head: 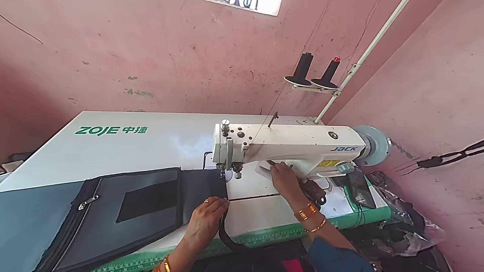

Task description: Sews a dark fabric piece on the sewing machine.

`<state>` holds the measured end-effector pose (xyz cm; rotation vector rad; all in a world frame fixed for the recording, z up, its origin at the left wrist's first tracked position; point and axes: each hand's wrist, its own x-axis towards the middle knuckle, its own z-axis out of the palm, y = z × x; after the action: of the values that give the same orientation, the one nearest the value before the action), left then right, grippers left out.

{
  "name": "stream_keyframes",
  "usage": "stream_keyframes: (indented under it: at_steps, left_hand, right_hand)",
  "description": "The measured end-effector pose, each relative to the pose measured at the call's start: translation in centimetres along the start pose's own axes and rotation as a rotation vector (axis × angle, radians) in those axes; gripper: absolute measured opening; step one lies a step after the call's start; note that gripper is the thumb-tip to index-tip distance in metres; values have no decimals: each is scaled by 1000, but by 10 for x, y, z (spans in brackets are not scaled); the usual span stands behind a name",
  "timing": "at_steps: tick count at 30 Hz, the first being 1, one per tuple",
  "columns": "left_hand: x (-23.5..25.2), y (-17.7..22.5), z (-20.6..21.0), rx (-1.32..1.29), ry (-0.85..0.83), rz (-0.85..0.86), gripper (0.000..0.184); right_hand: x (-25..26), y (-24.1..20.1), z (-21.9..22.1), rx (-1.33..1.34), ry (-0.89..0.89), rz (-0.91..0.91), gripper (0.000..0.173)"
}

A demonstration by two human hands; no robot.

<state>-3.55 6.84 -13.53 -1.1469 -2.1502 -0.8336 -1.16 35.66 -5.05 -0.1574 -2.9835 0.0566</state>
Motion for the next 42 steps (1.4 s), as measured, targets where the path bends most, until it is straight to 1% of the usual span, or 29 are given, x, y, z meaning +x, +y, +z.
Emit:
stream_keyframes:
  at_steps: [1, 2, 3, 4, 6, 8, 10, 11, 12, 14, 16, 18, 19, 20, 21, 23, 24, 25, 26, 28, 29, 31, 33, 34, 35, 36, 37, 39, 42]
  left_hand:
    - [0, 0, 0, 2, 4, -2, 30]
    - [0, -1, 0, 1, 6, -7, 30]
    - [1, -1, 1, -1, 7, -12, 30]
    - [1, 0, 1, -3, 9, -17, 30]
    - [0, 1, 0, -10, 4, -18, 29]
    - [1, 0, -1, -12, 1, -14, 29]
    - [3, 1, 0, -12, 3, -13, 29]
    - [3, 2, 0, -15, 1, -12, 29]
    - [2, 2, -1, -20, -5, -10, 28]
    - [2, 0, -2, -28, -9, -9, 26]
    - [1, -1, 0, -27, -1, -16, 24]
    - [0, 1, 1, -24, -2, -18, 25]
    - [0, 2, 2, -21, -2, -18, 25]
    - [0, 3, 2, -16, 4, -19, 25]
    - [1, 4, 2, -12, 9, -29, 26]
    - [1, 7, 0, -13, -2, -65, 28]
    - [2, 8, -2, -14, -13, -77, 28]
    - [2, 8, -2, -17, -24, -85, 27]
    - [2, 9, -2, -19, -28, -87, 25]
    - [3, 7, -2, -28, -39, -84, 25]
    - [3, 5, -2, -28, -45, -71, 25]
    - [6, 2, -2, -14, -56, -22, 25]
    - [8, 0, -3, -20, -74, 22, 25]
    - [10, 0, -5, -30, -91, 33, 25]
    - [12, 0, -6, -37, -113, 41, 25]
    - [14, -2, -7, -36, -131, 44, 24]
    - [14, -3, -7, -30, -142, 49, 24]
    - [14, -3, -7, -30, -140, 63, 23]
    - [9, -7, -5, -61, -72, 79, 23]
  right_hand:
    - [4, 4, 5, 18, 165, -48, 20]
    - [7, 10, 10, 57, 427, -124, 15]
    - [8, 11, 8, 126, 623, -165, 15]
    - [4, 10, -1, 205, 733, -172, 16]
    - [-22, 5, -17, 399, 813, -148, 18]
    - [-52, 10, -39, 518, 904, -117, 18]
    - [-74, 24, -70, 466, 978, -141, 21]
    - [-78, 28, -84, 414, 989, -198, 23]
    - [-78, 26, -94, 372, 962, -272, 26]
    - [-68, 9, -94, 324, 790, -457, 25]
    - [-50, -15, -66, 322, 570, -634, 22]
    - [-31, -31, -26, 357, 389, -721, 19]
    - [-25, -32, -10, 369, 292, -709, 27]
    - [-20, -33, -2, 362, 181, -660, 38]
    - [-18, -35, -4, 324, 41, -575, 43]
    - [-12, -47, -29, 156, -401, -332, 51]
    - [-7, -51, -36, 93, -557, -250, 57]
    - [-2, -52, -38, 69, -641, -203, 56]
    - [2, -50, -37, 83, -668, -182, 48]
    - [10, -43, -30, 169, -606, -206, 25]
    - [15, -41, -26, 220, -555, -241, 17]
    - [25, -38, -19, 316, -453, -321, 12]
    - [23, -38, -9, 370, -288, -420, 12]
    - [18, -39, -1, 387, -146, -484, 14]
    - [10, -40, 8, 387, 18, -546, 17]
    - [2, -41, 16, 381, 140, -589, 22]
    - [-8, -43, 22, 366, 208, -616, 27]
    - [-28, -44, 32, 326, 242, -622, 35]
    - [-44, -48, 43, 294, 200, -575, 40]
